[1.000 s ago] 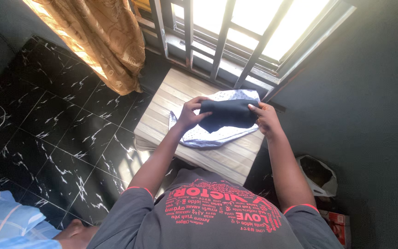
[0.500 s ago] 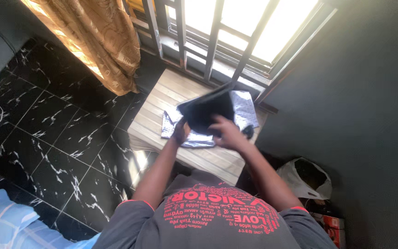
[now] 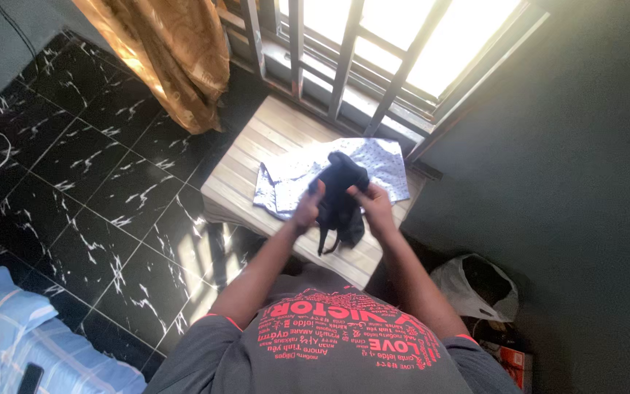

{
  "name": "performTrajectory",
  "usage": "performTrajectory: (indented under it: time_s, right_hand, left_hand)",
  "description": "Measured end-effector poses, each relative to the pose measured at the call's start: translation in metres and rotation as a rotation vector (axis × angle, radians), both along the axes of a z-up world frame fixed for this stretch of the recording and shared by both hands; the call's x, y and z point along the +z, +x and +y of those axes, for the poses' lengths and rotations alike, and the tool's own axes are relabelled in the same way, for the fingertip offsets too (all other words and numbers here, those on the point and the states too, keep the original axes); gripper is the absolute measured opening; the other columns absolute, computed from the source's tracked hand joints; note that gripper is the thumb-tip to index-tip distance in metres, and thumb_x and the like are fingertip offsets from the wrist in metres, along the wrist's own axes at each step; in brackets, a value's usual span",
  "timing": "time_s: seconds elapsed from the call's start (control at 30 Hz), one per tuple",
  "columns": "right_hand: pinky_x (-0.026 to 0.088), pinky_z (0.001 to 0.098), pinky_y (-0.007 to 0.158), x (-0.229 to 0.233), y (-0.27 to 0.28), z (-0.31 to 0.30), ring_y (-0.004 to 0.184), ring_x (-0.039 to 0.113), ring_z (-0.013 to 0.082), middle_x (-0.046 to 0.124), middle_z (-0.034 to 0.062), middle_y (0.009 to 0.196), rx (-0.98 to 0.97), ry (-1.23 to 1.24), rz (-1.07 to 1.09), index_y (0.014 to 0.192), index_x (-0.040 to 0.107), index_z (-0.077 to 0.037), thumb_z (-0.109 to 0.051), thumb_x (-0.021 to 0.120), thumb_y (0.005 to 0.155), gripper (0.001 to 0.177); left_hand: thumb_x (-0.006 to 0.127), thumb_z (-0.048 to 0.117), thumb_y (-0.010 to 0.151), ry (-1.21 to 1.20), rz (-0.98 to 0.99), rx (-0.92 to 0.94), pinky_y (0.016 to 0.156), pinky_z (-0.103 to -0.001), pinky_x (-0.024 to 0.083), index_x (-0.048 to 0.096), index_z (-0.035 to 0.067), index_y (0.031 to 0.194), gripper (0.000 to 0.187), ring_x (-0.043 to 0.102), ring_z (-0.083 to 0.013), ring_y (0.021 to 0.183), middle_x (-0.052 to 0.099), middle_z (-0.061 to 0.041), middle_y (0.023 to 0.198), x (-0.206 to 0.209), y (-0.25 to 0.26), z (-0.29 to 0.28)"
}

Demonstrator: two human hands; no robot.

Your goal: The person folds clothes on a small wooden table beside a window, folding a dark shirt, a white patterned shirt, and a blue garment with a green cloth, smoothing each item flat and stacking the folded pieces. They briefly carry folded clothes toward a backpack on the bed and handle a bottle near a laundry basket.

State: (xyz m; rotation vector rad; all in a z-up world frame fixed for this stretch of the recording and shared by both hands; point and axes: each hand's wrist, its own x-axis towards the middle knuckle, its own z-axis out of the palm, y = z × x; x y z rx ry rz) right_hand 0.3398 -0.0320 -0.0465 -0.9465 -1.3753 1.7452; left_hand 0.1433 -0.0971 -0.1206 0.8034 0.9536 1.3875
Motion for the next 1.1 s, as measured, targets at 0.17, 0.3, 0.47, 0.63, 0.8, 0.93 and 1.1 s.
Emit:
performTrajectory:
  time_s: [0.17,0.3,0.47,0.63,0.8,0.93,1.1]
  right_hand:
    - [0.050,0.0337,0.095,0.026,0.057,0.022,0.103,0.061,0.0170,0.065,0.0081,0.115,-0.227,0.073,0.060,0.128,0.060,0.004,-0.012,0.064,0.109,0.025]
    - [0.047,0.0301,0.102,0.047,0.100,0.022,0.111,0.062,0.0142,0.068,0.0060,0.123,-0.109,0.088,0.084,0.133,0.061,-0.001,-0.017,0.058,0.104,0.034]
    - [0.052,0.0371,0.090,0.072,0.128,0.016,0.102,0.066,0.0208,0.069,0.0120,0.113,0.102,-0.007,0.082,0.128,0.063,0.002,-0.023,0.058,0.107,0.034]
    - [0.051,0.0362,0.091,0.072,0.133,0.028,0.105,0.065,0.0201,0.069,0.0107,0.117,0.071,-0.061,0.138,0.129,0.062,0.002,-0.021,0.057,0.107,0.032]
    - [0.051,0.0382,0.086,0.005,0.110,0.090,0.098,0.058,0.0213,0.065,0.0113,0.112,-0.212,-0.116,-0.247,0.134,0.066,-0.002,-0.016,0.058,0.109,0.030]
    - [0.053,0.0383,0.085,-0.082,0.098,0.086,0.099,0.066,0.0236,0.072,0.0164,0.110,-0.336,0.666,-0.960,0.121,0.067,-0.003,-0.015,0.073,0.095,0.030]
    - [0.043,0.0309,0.046,-0.153,0.083,0.007,0.059,0.062,0.0106,0.072,0.0011,0.081,-0.059,-0.331,-0.697,0.104,0.071,-0.009,-0.020,0.071,0.090,0.018]
  left_hand:
    - [0.054,0.059,0.103,-0.176,0.515,0.426,0.100,-0.034,0.046,0.051,-0.001,0.142,0.071,0.060,-0.0200,0.118,0.065,-0.011,0.129,0.008,-0.092,-0.007]
    - [0.059,0.060,0.101,-0.301,0.554,0.294,0.071,-0.028,0.051,0.068,0.001,0.114,0.061,0.060,-0.0091,0.082,0.065,-0.003,0.090,0.050,-0.151,-0.051]
    - [0.064,0.048,0.097,-0.288,0.563,0.158,0.057,-0.031,0.041,0.068,0.004,0.117,0.048,0.052,-0.0135,0.066,0.065,-0.002,0.083,0.115,-0.175,-0.075]
    - [0.068,0.043,0.099,-0.137,0.353,0.056,0.076,-0.029,0.054,0.069,0.000,0.115,0.046,0.064,-0.0087,0.086,0.072,-0.001,0.098,0.120,-0.188,-0.029]
    - [0.067,0.044,0.098,-0.271,0.888,0.175,0.078,-0.037,0.053,0.069,-0.002,0.105,0.046,0.069,-0.0242,0.086,0.074,-0.015,0.092,0.046,-0.190,0.054]
    - [0.068,0.040,0.088,-0.157,0.988,0.334,0.079,-0.042,0.055,0.072,0.006,0.101,0.037,0.072,-0.0344,0.091,0.075,-0.019,0.095,-0.041,-0.172,0.064]
    - [0.068,0.037,0.094,-0.424,0.778,-0.304,0.069,-0.039,0.057,0.074,0.004,0.093,0.033,0.072,-0.0244,0.073,0.077,-0.012,0.082,-0.110,-0.138,0.010]
